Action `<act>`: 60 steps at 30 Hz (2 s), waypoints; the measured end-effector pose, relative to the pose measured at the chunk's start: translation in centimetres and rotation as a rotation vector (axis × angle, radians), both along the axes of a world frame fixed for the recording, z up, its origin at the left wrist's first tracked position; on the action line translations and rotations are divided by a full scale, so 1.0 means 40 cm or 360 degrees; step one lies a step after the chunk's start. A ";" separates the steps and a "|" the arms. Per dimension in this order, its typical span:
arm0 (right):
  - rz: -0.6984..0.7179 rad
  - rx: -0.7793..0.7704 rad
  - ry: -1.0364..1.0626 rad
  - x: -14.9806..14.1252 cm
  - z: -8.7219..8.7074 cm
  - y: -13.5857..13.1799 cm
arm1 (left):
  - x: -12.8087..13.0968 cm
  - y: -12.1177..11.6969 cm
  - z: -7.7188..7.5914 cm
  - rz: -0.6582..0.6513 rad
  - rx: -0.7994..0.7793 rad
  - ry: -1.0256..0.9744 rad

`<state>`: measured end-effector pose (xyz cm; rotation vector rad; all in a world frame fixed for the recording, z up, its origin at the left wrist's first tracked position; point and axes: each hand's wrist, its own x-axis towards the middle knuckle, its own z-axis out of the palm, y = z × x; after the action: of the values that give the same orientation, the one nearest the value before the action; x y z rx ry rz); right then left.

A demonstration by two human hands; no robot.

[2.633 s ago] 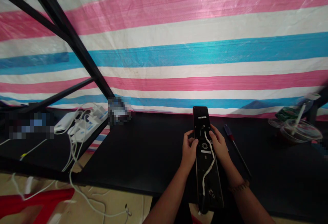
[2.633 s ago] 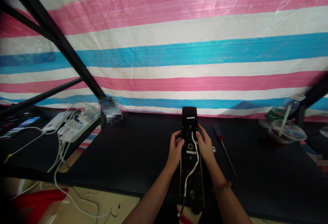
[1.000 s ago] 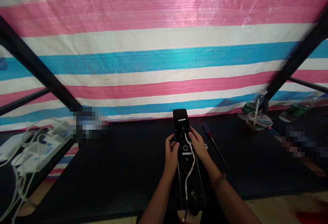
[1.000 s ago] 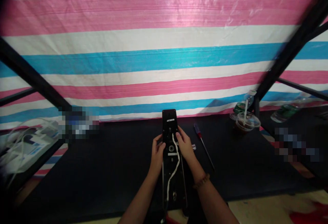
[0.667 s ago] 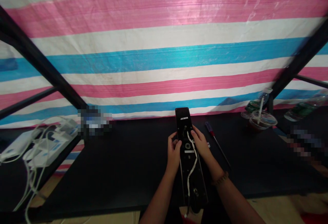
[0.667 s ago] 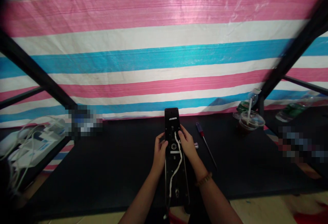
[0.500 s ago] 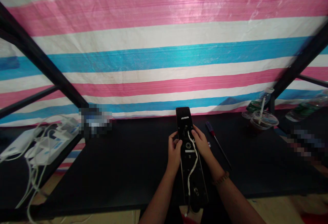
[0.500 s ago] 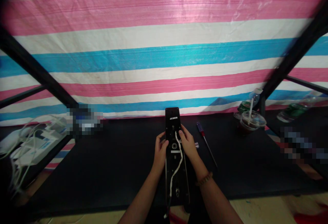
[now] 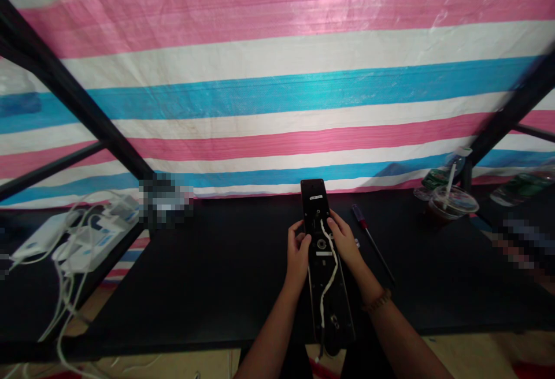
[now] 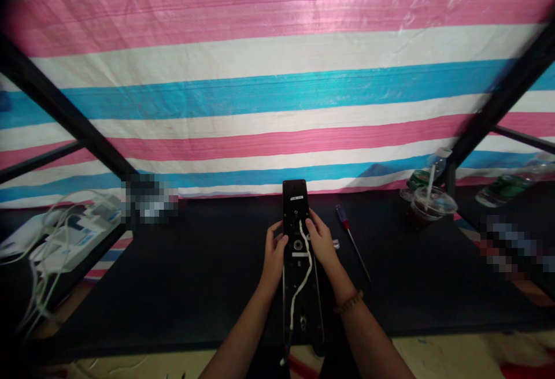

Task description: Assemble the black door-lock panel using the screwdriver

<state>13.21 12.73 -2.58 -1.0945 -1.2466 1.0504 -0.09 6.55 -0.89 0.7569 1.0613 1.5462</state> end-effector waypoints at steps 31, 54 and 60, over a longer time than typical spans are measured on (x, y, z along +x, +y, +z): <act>-0.0004 -0.0016 -0.0004 0.000 -0.008 0.004 | -0.002 0.003 -0.016 0.0019 0.0028 0.0044; -0.0022 -0.0010 -0.0009 0.003 -0.012 0.010 | 0.000 -0.001 -0.004 0.0000 -0.0005 0.0014; -0.0017 -0.0012 0.0019 -0.001 -0.010 0.007 | -0.002 -0.001 -0.011 0.0016 0.0019 0.0032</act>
<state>13.16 13.00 -2.99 -1.0983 -1.2269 1.0530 -0.17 6.52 -1.34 0.7779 1.0729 1.5572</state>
